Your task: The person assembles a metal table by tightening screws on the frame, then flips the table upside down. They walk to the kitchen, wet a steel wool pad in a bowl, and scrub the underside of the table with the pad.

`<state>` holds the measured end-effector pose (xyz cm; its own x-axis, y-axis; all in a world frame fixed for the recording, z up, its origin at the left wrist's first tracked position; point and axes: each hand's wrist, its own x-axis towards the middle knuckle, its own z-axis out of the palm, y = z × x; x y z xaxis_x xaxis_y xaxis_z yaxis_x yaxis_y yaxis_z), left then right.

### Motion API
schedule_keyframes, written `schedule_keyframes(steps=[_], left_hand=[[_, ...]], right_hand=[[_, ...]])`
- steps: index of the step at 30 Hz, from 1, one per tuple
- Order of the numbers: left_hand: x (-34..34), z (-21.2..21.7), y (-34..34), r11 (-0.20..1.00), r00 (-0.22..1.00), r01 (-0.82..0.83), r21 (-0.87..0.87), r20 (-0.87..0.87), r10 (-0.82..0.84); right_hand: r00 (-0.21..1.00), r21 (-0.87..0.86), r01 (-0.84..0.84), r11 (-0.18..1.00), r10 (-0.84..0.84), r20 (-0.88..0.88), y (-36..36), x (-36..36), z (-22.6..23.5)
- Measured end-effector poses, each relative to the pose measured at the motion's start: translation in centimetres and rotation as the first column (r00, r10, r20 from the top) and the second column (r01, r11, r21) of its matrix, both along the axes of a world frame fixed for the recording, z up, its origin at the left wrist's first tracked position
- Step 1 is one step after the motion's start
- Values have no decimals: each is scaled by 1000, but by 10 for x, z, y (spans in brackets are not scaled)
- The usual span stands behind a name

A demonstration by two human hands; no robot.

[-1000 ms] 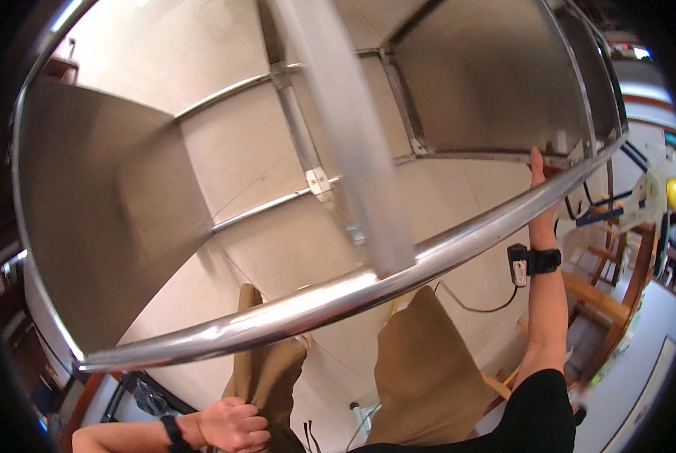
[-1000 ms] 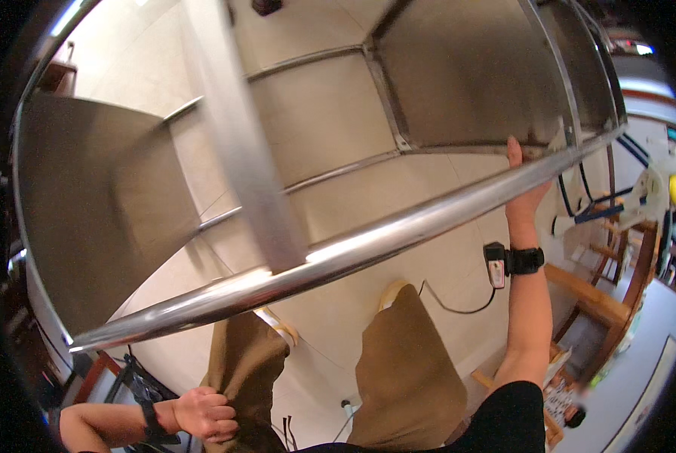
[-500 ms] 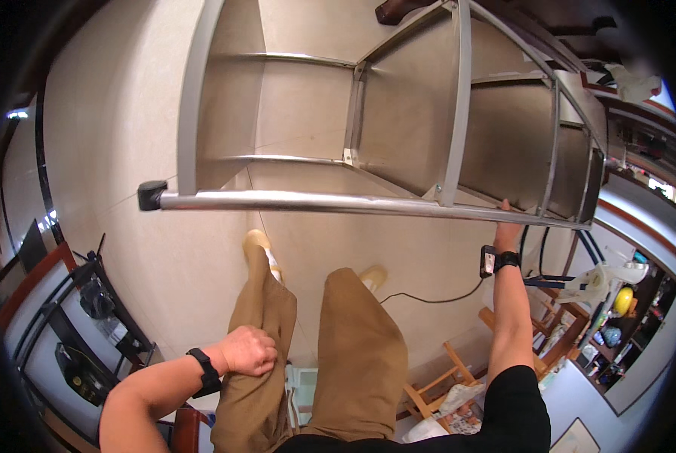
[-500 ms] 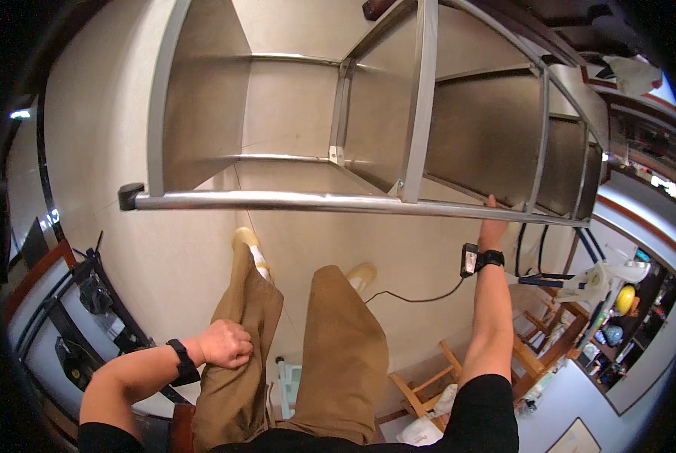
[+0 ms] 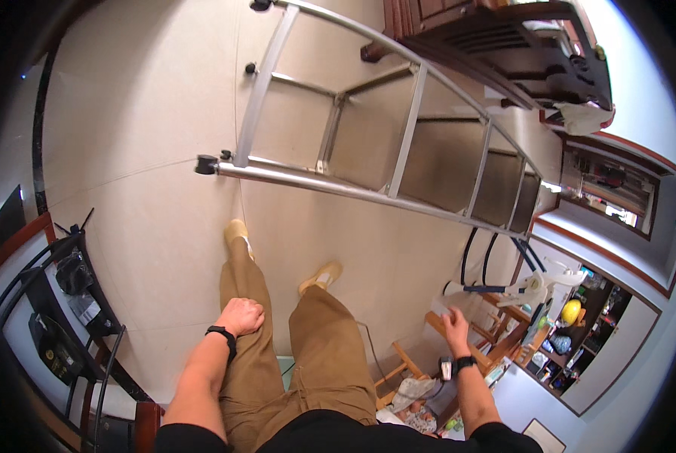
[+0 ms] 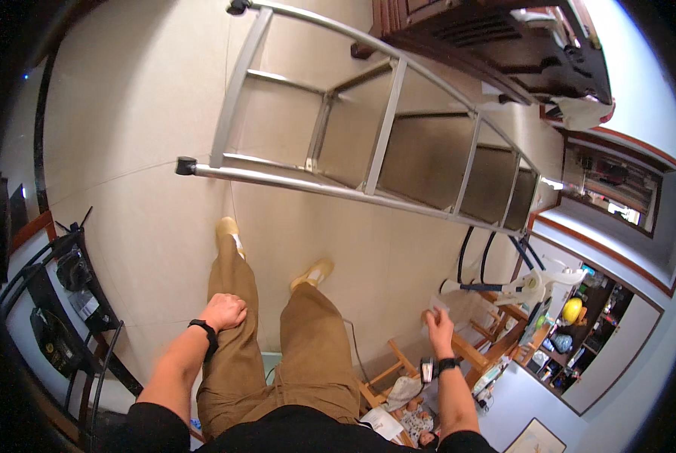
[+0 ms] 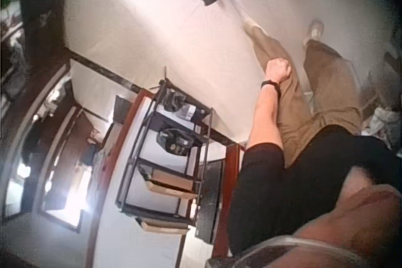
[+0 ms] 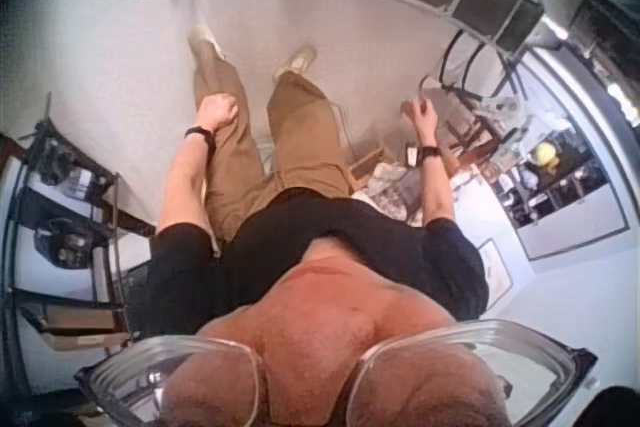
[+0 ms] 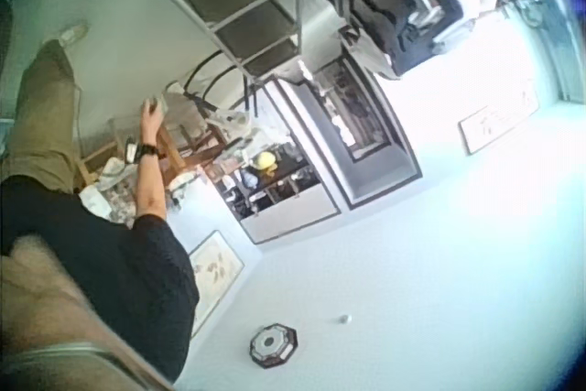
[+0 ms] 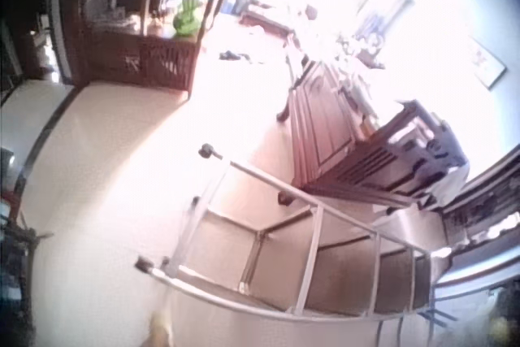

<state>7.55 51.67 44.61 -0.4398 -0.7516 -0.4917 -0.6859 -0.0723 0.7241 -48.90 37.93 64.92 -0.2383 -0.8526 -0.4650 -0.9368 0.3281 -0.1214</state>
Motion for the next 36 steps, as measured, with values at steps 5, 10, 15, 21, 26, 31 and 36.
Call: schedule_keyframes(steps=[5,10,15,21,26,31,36], left_hand=[[-10,15,-14,968,986,-41,246,168,-1],[-3,-1,10,861,895,-442,252,186,406],[80,24,46,326,368,-883,339,69,927],[231,63,140,-258,-221,-920,296,152,963],[297,127,163,-320,-307,-930,180,97,947],[312,150,162,-474,-474,-851,225,58,879],[316,170,111,-256,-258,-894,368,45,965]], right_hand=[[975,64,149,987,-157,155,53,29,55],[774,516,332,789,-541,329,91,104,76],[748,678,159,717,-536,391,112,141,71],[747,508,206,836,-470,470,86,160,86],[724,295,226,928,-363,587,75,146,87],[801,16,205,979,-177,572,29,184,147],[622,-176,290,941,-46,781,-6,219,261]])
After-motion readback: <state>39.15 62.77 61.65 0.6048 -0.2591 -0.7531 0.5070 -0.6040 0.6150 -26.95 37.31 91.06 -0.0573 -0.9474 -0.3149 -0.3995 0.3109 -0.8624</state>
